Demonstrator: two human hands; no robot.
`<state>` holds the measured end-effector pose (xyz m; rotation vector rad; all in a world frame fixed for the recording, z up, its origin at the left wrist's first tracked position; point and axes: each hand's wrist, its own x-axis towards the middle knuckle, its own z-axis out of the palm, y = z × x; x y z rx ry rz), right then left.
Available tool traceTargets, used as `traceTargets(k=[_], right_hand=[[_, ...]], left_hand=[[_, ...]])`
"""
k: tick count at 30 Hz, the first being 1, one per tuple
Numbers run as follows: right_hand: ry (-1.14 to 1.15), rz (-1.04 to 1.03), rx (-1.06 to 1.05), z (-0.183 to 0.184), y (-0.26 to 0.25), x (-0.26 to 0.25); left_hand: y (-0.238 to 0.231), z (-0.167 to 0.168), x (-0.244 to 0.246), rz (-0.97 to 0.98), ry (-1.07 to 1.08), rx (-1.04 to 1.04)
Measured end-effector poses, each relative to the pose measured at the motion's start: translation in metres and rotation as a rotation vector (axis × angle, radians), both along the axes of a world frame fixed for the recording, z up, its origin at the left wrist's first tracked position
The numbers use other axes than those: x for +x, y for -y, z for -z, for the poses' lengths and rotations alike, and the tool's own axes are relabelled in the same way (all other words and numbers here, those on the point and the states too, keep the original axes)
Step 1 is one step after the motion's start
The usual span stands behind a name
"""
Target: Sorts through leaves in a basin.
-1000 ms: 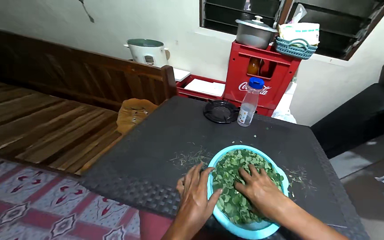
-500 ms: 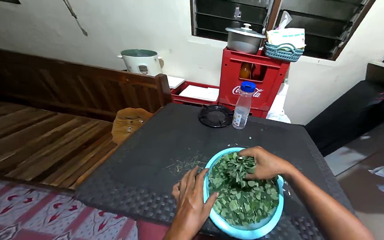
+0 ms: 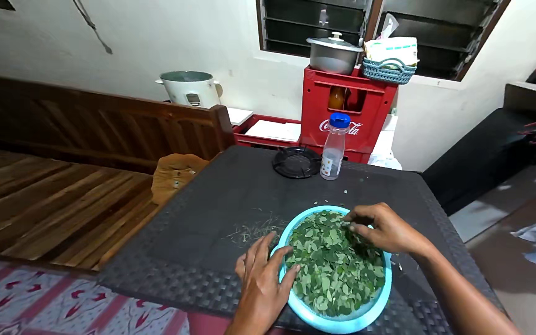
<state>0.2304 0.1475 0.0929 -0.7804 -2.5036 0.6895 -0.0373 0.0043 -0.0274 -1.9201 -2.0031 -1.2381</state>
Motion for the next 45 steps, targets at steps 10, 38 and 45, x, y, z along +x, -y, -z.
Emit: traceTargets(k=[10,38,45], right_hand=[[-0.011,0.079,0.31,0.018,0.017,0.0],[-0.373,0.139,0.152,0.026,0.046,-0.013],[-0.385,0.115,0.138,0.026,0.058,-0.015]], left_hand=[[-0.003,-0.004,0.011,0.044,-0.015,0.059],[-0.016,-0.034,0.054,0.362,0.22,-0.145],[-0.022,-0.041,0.058,0.373,0.367,-0.034]])
